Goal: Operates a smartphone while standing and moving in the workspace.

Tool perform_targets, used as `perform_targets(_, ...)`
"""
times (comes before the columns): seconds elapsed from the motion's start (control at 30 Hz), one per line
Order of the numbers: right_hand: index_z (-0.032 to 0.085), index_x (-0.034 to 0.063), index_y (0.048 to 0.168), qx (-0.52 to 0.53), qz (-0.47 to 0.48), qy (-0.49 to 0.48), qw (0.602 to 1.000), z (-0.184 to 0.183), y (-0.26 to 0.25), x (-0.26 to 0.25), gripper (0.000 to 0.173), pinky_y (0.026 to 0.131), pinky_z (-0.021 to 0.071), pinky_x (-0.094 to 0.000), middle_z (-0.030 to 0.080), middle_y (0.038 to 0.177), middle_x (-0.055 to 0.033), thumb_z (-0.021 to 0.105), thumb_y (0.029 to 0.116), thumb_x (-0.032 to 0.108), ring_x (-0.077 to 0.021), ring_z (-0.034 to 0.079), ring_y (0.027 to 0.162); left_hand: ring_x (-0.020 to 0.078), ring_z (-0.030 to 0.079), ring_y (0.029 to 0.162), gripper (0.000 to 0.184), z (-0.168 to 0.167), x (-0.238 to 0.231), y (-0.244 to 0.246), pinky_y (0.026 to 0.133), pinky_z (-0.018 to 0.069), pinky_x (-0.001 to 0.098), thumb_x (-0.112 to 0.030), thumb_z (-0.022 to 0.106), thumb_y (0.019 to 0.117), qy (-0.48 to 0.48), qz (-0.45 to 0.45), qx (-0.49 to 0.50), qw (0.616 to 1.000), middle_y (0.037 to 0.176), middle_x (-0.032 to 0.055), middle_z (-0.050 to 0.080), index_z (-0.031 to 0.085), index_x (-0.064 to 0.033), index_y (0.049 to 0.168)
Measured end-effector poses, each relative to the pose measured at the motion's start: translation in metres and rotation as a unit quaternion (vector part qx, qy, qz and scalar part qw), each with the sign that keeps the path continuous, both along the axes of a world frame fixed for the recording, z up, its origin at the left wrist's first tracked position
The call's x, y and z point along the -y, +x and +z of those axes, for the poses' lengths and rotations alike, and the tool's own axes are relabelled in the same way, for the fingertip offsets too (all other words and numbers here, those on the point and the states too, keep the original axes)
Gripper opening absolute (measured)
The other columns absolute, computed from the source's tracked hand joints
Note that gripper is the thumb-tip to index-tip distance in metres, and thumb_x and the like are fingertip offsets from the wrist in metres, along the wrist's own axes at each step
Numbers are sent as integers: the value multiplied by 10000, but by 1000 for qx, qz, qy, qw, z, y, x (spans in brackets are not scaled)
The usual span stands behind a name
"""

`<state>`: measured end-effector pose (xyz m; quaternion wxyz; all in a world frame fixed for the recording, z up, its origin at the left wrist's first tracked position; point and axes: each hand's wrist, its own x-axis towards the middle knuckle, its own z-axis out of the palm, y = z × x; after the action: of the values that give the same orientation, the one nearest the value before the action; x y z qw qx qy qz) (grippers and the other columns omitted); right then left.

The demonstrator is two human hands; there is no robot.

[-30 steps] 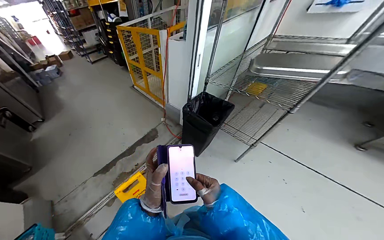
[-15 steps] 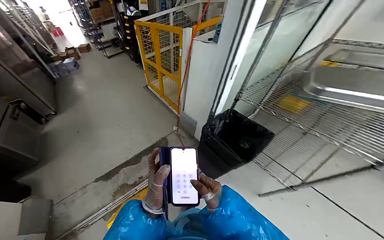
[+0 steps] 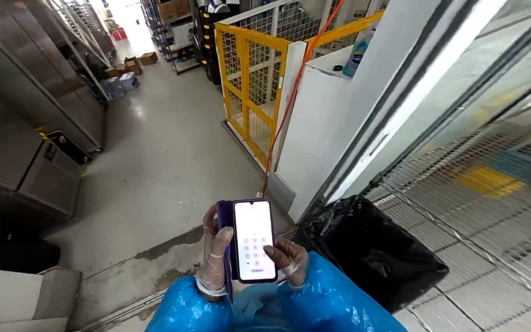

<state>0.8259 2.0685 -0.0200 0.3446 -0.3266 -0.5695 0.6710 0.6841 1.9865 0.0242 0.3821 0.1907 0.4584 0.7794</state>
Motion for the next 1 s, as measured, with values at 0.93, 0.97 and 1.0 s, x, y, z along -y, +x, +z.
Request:
perform_targets(0.93, 613, -45, 1166, 68, -61, -26, 996, 12, -265, -159, 542, 784, 627, -258, 757, 905, -31, 841, 771, 247, -67, 740, 815, 68, 708, 911, 1207, -3, -175, -247, 811, 603, 253, -590, 876, 611, 4, -31, -36, 999, 1080, 32, 693, 258, -64, 1505)
perform_targets(0.97, 592, -51, 1195, 53, -47, -12, 997, 12, -266, -160, 572, 805, 621, -244, 756, 932, -17, 839, 767, 237, -51, 736, 843, 65, 709, 895, 1189, -3, -178, -253, 800, 604, 250, -582, 876, 609, 3, -30, -28, 999, 1060, 26, 695, 271, -71, 1497)
perform_targets(1.0, 582, -60, 1218, 43, -36, 6, 998, 10, -268, -161, 604, 823, 613, -235, 756, 955, -11, 841, 762, 238, -39, 731, 867, 65, 709, 882, 1163, -3, -180, -260, 789, 605, 252, -578, 876, 610, 4, -29, -21, 999, 1042, 21, 699, 295, -83, 1486)
